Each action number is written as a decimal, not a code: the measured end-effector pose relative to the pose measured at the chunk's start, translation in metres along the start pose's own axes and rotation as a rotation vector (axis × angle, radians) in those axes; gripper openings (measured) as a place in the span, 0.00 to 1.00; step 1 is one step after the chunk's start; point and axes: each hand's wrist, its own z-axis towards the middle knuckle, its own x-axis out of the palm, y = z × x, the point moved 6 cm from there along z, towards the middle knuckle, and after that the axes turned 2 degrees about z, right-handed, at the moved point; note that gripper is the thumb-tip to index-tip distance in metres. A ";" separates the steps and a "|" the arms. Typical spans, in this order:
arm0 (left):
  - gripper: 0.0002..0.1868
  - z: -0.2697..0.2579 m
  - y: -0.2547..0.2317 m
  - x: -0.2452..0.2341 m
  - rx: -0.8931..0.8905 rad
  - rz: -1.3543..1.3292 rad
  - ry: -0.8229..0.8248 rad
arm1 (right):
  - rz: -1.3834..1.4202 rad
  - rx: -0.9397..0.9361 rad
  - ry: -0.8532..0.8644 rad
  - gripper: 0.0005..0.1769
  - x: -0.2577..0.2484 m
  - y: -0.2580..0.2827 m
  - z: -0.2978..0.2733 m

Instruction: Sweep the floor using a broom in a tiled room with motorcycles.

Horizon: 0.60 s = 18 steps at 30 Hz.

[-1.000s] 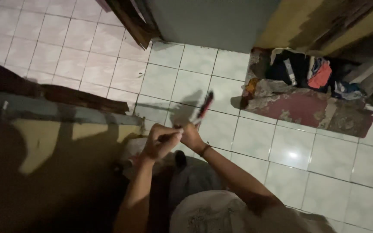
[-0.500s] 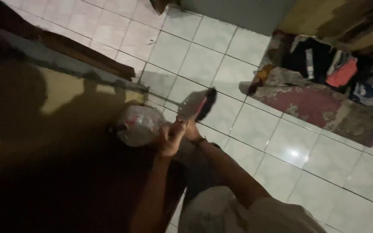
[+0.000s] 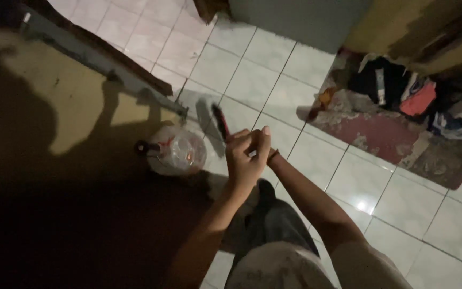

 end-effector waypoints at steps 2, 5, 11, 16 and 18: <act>0.23 -0.013 -0.003 -0.002 -0.047 -0.011 -0.062 | -0.408 -0.074 -0.131 0.18 -0.005 -0.008 -0.022; 0.23 -0.043 0.025 0.009 -0.244 -0.123 -0.090 | -0.768 -0.051 -0.252 0.23 -0.042 -0.051 -0.054; 0.18 -0.113 0.122 0.030 -0.517 -0.194 -0.039 | -1.086 0.062 -0.277 0.39 -0.113 -0.133 -0.093; 0.25 -0.132 0.151 0.006 -0.642 -0.045 0.022 | -1.281 0.226 -0.332 0.40 -0.042 -0.094 -0.047; 0.21 -0.125 0.159 -0.004 -0.539 -0.218 -0.099 | -1.341 0.278 -0.267 0.30 -0.007 -0.064 -0.019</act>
